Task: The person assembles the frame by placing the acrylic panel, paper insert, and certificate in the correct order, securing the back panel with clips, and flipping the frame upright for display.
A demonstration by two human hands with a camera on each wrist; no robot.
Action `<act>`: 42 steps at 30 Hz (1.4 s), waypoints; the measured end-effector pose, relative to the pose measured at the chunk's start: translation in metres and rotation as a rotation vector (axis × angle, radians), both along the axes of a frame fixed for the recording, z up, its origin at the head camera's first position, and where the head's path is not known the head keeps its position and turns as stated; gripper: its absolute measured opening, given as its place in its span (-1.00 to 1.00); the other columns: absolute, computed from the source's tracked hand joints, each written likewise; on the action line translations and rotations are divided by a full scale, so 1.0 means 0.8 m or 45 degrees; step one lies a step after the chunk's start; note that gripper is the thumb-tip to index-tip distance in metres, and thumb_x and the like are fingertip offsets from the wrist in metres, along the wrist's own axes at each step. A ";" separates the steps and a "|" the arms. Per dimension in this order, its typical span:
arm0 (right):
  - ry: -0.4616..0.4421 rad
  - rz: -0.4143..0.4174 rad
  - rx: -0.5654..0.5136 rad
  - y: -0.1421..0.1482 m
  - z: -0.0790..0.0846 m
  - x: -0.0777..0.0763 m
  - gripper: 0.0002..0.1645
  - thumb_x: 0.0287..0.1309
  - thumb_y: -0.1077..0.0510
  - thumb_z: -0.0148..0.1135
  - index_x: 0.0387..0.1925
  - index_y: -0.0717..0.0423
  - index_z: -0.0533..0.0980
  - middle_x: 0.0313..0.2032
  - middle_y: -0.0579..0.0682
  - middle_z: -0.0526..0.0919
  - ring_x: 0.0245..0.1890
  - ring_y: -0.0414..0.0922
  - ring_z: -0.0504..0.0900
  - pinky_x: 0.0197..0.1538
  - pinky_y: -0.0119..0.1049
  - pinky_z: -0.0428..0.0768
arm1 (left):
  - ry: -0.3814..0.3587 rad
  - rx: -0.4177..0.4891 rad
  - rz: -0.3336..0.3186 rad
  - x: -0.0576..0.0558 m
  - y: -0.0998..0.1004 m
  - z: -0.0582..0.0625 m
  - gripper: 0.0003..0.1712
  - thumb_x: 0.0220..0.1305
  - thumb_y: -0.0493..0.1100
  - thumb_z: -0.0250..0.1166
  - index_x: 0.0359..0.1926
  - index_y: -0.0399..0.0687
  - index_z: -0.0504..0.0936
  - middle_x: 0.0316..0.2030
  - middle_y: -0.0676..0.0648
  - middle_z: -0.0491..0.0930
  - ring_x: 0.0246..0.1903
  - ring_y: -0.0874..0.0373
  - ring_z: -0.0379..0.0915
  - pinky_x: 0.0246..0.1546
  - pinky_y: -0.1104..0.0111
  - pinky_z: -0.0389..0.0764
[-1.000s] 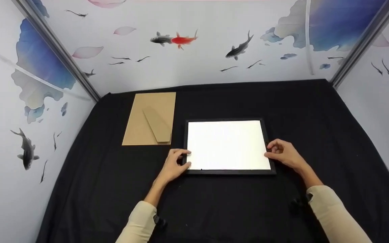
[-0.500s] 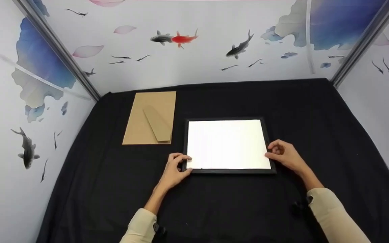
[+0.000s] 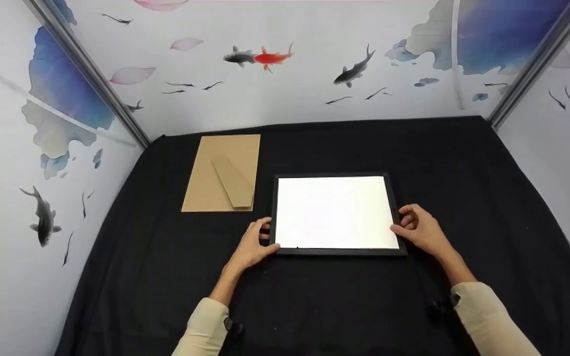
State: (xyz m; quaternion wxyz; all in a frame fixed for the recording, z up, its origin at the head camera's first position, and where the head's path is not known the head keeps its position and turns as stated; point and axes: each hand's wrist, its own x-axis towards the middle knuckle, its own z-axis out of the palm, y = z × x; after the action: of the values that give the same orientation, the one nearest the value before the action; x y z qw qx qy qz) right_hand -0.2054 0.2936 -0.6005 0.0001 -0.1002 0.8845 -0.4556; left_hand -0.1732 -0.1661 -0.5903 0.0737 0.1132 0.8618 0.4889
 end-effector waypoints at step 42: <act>-0.040 -0.024 0.066 0.013 -0.007 -0.006 -0.44 0.25 0.12 0.45 0.11 0.45 0.54 -0.23 0.16 0.65 -0.26 0.00 0.62 -0.27 -0.38 0.54 | -0.071 0.180 0.341 -0.036 -0.030 0.012 -0.31 0.26 -0.28 0.45 0.34 -0.36 0.41 0.11 -0.34 0.56 0.03 -0.22 0.57 0.02 0.04 0.59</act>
State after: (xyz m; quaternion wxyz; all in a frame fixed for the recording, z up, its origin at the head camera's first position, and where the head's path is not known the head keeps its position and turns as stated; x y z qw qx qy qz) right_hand -0.2103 0.3038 -0.6059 0.0123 -0.0845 0.8968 -0.4341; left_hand -0.2024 -0.1904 -0.5805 0.0237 -0.0113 0.8302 0.5568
